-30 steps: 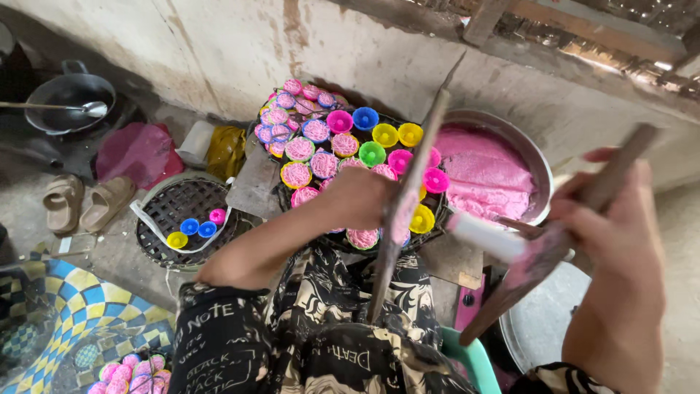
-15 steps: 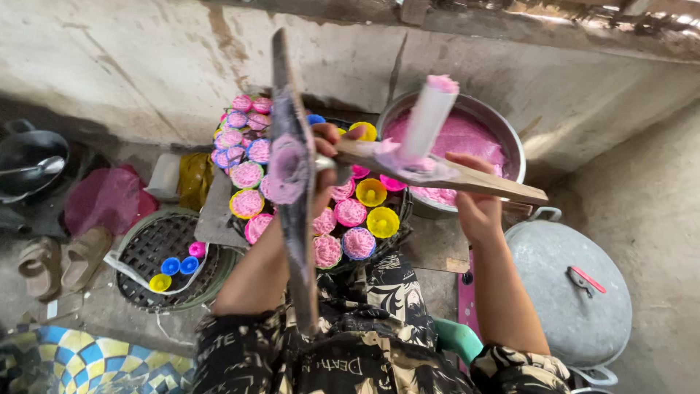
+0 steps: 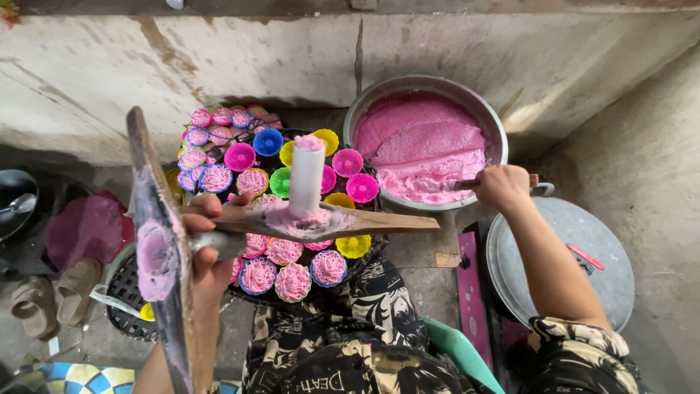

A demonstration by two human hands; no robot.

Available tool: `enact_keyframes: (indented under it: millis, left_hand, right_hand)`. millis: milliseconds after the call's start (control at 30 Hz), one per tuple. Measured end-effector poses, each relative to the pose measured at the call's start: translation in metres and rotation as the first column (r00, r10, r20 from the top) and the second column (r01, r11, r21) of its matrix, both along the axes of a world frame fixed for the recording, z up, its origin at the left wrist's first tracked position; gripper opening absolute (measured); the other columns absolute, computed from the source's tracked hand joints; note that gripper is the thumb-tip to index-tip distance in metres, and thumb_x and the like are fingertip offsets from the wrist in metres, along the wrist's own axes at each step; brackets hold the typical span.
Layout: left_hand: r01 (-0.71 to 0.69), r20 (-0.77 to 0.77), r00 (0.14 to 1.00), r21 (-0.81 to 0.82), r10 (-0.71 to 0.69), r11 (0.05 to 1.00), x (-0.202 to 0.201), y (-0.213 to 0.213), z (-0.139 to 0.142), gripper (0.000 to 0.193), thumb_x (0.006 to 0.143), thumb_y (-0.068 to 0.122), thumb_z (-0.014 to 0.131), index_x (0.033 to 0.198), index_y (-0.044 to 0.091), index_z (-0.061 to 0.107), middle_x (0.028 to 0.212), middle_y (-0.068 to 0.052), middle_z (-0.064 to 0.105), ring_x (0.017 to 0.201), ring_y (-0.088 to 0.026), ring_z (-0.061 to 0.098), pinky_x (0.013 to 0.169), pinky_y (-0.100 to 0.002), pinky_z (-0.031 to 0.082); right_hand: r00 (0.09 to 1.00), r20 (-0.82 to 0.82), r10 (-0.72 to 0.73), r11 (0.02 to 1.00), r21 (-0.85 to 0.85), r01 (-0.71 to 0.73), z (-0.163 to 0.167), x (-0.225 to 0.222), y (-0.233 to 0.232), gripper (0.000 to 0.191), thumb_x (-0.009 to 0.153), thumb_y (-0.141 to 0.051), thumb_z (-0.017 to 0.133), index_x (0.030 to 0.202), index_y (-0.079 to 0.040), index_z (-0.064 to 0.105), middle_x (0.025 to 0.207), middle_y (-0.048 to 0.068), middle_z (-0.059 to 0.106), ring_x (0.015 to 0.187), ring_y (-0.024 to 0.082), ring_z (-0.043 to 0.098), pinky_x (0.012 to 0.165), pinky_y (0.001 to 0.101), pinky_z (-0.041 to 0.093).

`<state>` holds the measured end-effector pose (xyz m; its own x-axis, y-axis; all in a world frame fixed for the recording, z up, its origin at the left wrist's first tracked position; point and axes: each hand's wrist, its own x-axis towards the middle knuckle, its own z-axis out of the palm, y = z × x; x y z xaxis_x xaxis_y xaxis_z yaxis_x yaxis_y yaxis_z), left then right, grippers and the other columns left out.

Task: The person repeatedly scoops pink batter from a large metal bowl and fills small colorful cupcake molds arranged in a tray. They use a wooden tool to transfer the batter and a spatula to scrape the tool clean, continuing the cycle across multiple molds.

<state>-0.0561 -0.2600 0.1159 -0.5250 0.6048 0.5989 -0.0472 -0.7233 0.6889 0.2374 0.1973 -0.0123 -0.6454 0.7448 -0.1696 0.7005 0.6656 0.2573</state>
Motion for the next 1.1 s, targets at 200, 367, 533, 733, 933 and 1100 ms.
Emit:
enact_keyframes:
  millis: [200,367,533,733,933,1100]
  left_hand:
    - [-0.038,0.030,0.999,-0.037,0.039,0.999,-0.008,-0.002,-0.013,0.033,0.098,0.027,0.083,0.121,0.013,0.064,0.132,-0.006,0.056,0.130,-0.039,0.058,0.125,-0.062,0.040]
    - [0.006,0.031,1.000,-0.039,-0.004,0.999,-0.007,0.013,-0.015,0.034,0.097,0.027,0.084,0.122,0.013,0.065,0.132,-0.006,0.055,0.133,-0.041,0.058,0.123,-0.061,0.041]
    - [0.007,0.022,1.000,-0.053,-0.006,0.999,-0.003,0.026,-0.016,0.033,0.097,0.028,0.084,0.119,0.013,0.065,0.127,-0.006,0.055,0.127,-0.033,0.054,0.122,-0.061,0.042]
    - [0.060,0.094,0.994,-0.098,-0.050,0.993,0.001,0.025,-0.005,0.038,0.094,0.028,0.087,0.121,0.013,0.064,0.130,-0.006,0.053,0.134,-0.044,0.057,0.116,-0.061,0.045]
    - [0.006,0.020,1.000,-0.073,-0.005,0.997,-0.003,0.020,-0.001,0.036,0.096,0.028,0.083,0.123,0.013,0.065,0.128,-0.005,0.053,0.131,-0.039,0.057,0.123,-0.061,0.042]
    - [-0.002,0.013,1.000,-0.052,0.002,0.999,-0.006,-0.002,-0.004,0.035,0.097,0.027,0.083,0.122,0.013,0.064,0.127,-0.005,0.053,0.131,-0.039,0.055,0.124,-0.062,0.039]
  right_hand:
    - [0.998,0.004,0.062,0.994,-0.092,-0.062,-0.029,-0.028,-0.012,0.022,0.086,-0.030,0.066,0.091,-0.015,0.081,0.090,0.011,0.077,0.085,0.029,0.076,0.071,0.0421,0.060]
    - [0.990,-0.142,0.008,0.976,-0.213,-0.039,-0.074,-0.039,-0.026,0.030,0.089,-0.043,0.067,0.094,-0.017,0.081,0.091,0.013,0.076,0.087,0.034,0.074,0.076,0.0454,0.058]
    - [0.989,-0.125,-0.084,0.941,-0.337,0.038,-0.053,-0.020,-0.029,0.034,0.093,-0.056,0.061,0.104,-0.030,0.081,0.094,0.010,0.077,0.088,0.033,0.074,0.079,0.0451,0.058]
    - [0.988,-0.036,-0.150,0.931,-0.342,0.129,-0.010,0.001,-0.012,0.039,0.083,-0.065,0.067,0.108,-0.039,0.081,0.101,0.001,0.078,0.097,0.026,0.073,0.082,0.0427,0.058]
    - [0.999,0.028,-0.020,0.989,-0.149,0.024,-0.039,-0.028,0.021,0.029,0.089,-0.042,0.067,0.101,-0.020,0.083,0.097,0.010,0.079,0.091,0.030,0.076,0.076,0.0426,0.059]
    - [0.998,-0.055,-0.033,0.992,-0.125,0.026,-0.093,-0.067,0.006,0.023,0.087,-0.028,0.064,0.095,-0.017,0.083,0.092,0.013,0.079,0.089,0.031,0.076,0.076,0.0440,0.059]
